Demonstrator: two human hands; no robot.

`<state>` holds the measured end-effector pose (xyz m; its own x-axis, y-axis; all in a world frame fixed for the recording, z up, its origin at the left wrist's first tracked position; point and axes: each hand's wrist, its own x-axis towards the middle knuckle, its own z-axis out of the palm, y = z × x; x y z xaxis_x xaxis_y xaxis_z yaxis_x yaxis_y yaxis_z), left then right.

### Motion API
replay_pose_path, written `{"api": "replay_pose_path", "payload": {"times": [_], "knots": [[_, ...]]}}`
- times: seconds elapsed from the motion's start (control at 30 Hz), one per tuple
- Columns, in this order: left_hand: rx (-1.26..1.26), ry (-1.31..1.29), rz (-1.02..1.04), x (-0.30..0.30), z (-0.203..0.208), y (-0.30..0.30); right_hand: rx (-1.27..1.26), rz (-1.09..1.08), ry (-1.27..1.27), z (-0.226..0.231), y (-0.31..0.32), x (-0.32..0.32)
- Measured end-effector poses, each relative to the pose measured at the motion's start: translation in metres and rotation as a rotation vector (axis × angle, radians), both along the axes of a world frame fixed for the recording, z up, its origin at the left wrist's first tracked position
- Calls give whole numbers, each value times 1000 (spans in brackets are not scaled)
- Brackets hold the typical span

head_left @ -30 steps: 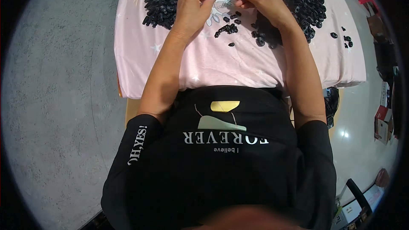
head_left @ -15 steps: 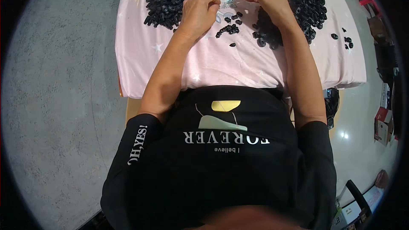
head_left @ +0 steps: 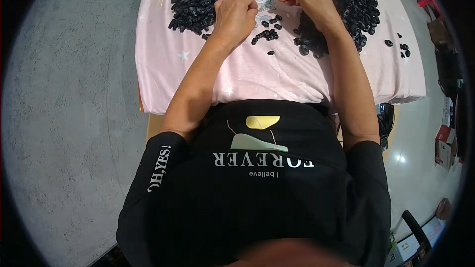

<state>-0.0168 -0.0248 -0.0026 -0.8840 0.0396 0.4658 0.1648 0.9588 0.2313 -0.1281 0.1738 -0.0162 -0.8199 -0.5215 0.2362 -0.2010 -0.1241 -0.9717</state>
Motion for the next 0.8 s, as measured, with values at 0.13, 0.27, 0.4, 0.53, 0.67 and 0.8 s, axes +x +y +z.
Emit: {"api": "replay_pose_path", "payload": {"times": [0.13, 0.27, 0.4, 0.53, 0.67, 0.8], "knots": [[69, 47, -18, -1, 2, 1, 17, 16, -15, 0, -1, -1], [422, -70, -42, 0, 8, 6, 26, 64, -32, -1, -1, 1], [771, -216, -109, 0, 9, 12, 56, 89, -45, 1, -2, 5], [773, -209, -116, -1, 8, 11, 70, 135, -53, 1, -2, 6], [685, -169, -76, 1, 9, 8, 82, 114, -59, 3, -3, 8], [726, -132, -130, -1, 7, 9, 88, 140, -56, 3, -3, 7]]}}
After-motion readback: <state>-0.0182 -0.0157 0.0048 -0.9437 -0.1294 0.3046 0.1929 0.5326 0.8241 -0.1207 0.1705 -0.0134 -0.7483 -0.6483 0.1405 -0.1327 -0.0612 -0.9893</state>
